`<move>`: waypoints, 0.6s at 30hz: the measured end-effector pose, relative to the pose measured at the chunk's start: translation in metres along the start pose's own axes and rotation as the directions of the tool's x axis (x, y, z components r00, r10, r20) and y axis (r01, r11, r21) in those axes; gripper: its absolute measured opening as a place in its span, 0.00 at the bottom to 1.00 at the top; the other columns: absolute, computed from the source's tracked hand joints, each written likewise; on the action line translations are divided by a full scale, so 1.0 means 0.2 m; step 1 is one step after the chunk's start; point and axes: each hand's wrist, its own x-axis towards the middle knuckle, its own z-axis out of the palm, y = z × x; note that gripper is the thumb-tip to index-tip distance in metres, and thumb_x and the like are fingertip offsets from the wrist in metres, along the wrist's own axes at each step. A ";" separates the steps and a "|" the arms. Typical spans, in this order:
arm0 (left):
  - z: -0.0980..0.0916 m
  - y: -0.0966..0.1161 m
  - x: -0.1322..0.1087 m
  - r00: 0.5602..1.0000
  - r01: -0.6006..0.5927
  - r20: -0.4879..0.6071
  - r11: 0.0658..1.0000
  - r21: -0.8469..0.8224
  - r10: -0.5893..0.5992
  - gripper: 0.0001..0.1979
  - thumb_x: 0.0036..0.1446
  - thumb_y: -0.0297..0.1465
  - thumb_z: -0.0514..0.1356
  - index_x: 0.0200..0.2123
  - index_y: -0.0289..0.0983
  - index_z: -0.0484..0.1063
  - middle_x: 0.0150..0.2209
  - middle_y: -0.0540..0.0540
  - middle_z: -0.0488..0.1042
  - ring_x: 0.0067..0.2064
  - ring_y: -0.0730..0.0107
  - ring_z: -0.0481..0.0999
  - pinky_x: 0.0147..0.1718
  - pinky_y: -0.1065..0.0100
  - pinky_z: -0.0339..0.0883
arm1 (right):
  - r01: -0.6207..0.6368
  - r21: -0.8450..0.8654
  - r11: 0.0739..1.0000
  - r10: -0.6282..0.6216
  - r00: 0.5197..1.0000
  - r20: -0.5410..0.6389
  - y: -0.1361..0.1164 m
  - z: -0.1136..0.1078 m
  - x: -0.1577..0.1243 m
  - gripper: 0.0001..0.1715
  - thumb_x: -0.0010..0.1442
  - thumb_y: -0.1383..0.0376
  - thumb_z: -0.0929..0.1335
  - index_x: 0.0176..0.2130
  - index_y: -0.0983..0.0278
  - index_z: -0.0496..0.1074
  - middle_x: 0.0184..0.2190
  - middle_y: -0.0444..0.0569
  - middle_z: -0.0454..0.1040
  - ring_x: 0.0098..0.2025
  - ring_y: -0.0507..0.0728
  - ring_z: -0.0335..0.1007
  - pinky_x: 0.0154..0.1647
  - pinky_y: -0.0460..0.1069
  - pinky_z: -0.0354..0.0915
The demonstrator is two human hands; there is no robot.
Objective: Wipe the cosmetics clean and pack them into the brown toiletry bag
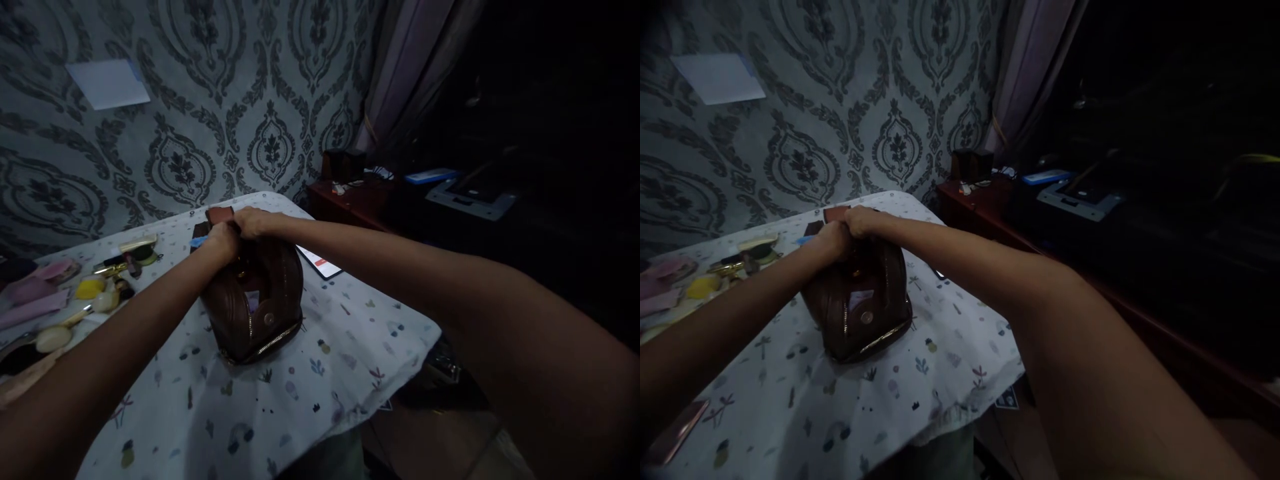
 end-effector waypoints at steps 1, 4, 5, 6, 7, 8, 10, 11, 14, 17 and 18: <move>0.01 0.01 -0.01 0.999 0.017 0.037 0.999 0.029 -0.018 0.18 0.55 0.28 0.59 0.49 0.36 0.80 0.48 0.37 0.81 0.53 0.50 0.78 0.53 0.59 0.68 | 0.000 -0.001 1.000 0.000 1.000 0.001 0.00 0.00 0.00 0.18 0.57 0.73 0.71 0.48 0.75 0.77 0.45 0.60 0.81 0.46 0.62 0.79 0.45 0.48 0.73; 0.02 0.01 -0.03 0.992 0.045 0.114 0.995 0.090 -0.055 0.19 0.59 0.28 0.56 0.51 0.34 0.78 0.49 0.34 0.80 0.52 0.52 0.79 0.52 0.60 0.68 | -0.005 0.000 1.000 0.005 1.000 0.024 0.01 0.00 0.01 0.16 0.59 0.72 0.71 0.47 0.75 0.77 0.41 0.57 0.82 0.42 0.60 0.80 0.42 0.47 0.74; 0.01 0.01 -0.04 0.991 0.047 0.122 0.994 0.098 -0.059 0.19 0.60 0.28 0.55 0.52 0.35 0.78 0.50 0.35 0.80 0.52 0.52 0.79 0.52 0.60 0.67 | -0.010 -0.001 1.000 0.010 0.999 0.040 0.01 0.00 0.01 0.16 0.59 0.72 0.71 0.47 0.76 0.77 0.40 0.57 0.82 0.41 0.59 0.80 0.41 0.47 0.75; 0.00 0.01 -0.05 0.990 0.050 0.127 0.993 0.104 -0.063 0.19 0.61 0.29 0.55 0.52 0.35 0.77 0.50 0.35 0.80 0.53 0.53 0.79 0.52 0.61 0.67 | -0.014 -0.002 1.000 0.014 0.998 0.059 0.01 0.00 0.02 0.15 0.59 0.73 0.70 0.47 0.77 0.77 0.39 0.57 0.82 0.40 0.59 0.80 0.41 0.47 0.75; -0.01 0.01 -0.06 0.989 0.052 0.130 0.993 0.106 -0.066 0.18 0.61 0.30 0.55 0.52 0.36 0.78 0.51 0.36 0.80 0.53 0.53 0.78 0.52 0.61 0.67 | -0.017 -0.002 1.000 0.017 0.997 0.079 0.02 0.00 0.02 0.16 0.59 0.73 0.70 0.47 0.77 0.77 0.38 0.57 0.82 0.39 0.58 0.80 0.41 0.47 0.75; -0.01 0.00 -0.06 0.989 0.054 0.132 0.993 0.108 -0.069 0.18 0.61 0.30 0.55 0.51 0.37 0.78 0.51 0.37 0.80 0.54 0.54 0.78 0.52 0.62 0.68 | -0.016 -0.002 1.000 0.016 0.995 0.099 0.02 0.00 0.03 0.16 0.58 0.73 0.71 0.47 0.77 0.77 0.38 0.57 0.82 0.38 0.58 0.81 0.41 0.48 0.76; -0.03 0.00 -0.07 0.987 0.061 0.139 0.992 0.110 -0.076 0.17 0.59 0.32 0.58 0.49 0.38 0.79 0.51 0.38 0.80 0.53 0.53 0.79 0.51 0.62 0.69 | -0.014 -0.001 1.000 0.014 0.991 0.131 0.02 0.00 0.04 0.17 0.57 0.73 0.71 0.47 0.77 0.76 0.39 0.57 0.82 0.38 0.58 0.81 0.41 0.49 0.76; -0.03 0.00 -0.07 0.987 0.062 0.142 0.992 0.110 -0.078 0.16 0.59 0.33 0.58 0.48 0.39 0.79 0.50 0.39 0.80 0.52 0.53 0.79 0.50 0.62 0.69 | -0.012 0.002 1.000 0.012 0.990 0.143 0.02 0.01 0.04 0.17 0.57 0.74 0.71 0.48 0.78 0.76 0.39 0.58 0.82 0.38 0.59 0.81 0.41 0.49 0.76; -0.04 0.00 -0.08 0.988 0.045 0.142 0.994 0.102 -0.060 0.16 0.59 0.33 0.58 0.48 0.40 0.79 0.50 0.39 0.80 0.52 0.52 0.79 0.50 0.62 0.70 | -0.008 0.030 1.000 0.003 0.987 0.162 0.02 0.02 0.06 0.16 0.60 0.73 0.70 0.48 0.78 0.75 0.39 0.58 0.81 0.38 0.60 0.81 0.40 0.49 0.76; -0.05 -0.01 -0.10 0.987 0.022 0.156 0.995 0.097 -0.037 0.16 0.59 0.32 0.58 0.48 0.39 0.80 0.51 0.37 0.80 0.52 0.52 0.79 0.50 0.62 0.71 | 0.003 0.083 0.997 -0.016 0.988 0.155 0.04 0.05 0.09 0.16 0.61 0.71 0.69 0.48 0.79 0.75 0.37 0.58 0.82 0.35 0.60 0.81 0.36 0.49 0.77; -0.05 0.00 -0.10 0.986 0.020 0.162 0.995 0.098 -0.036 0.16 0.59 0.32 0.58 0.47 0.39 0.80 0.50 0.37 0.80 0.52 0.52 0.79 0.49 0.62 0.71 | 0.019 0.106 0.994 -0.034 0.989 0.141 0.05 0.06 0.10 0.17 0.61 0.71 0.69 0.48 0.79 0.75 0.36 0.58 0.82 0.33 0.60 0.81 0.35 0.50 0.77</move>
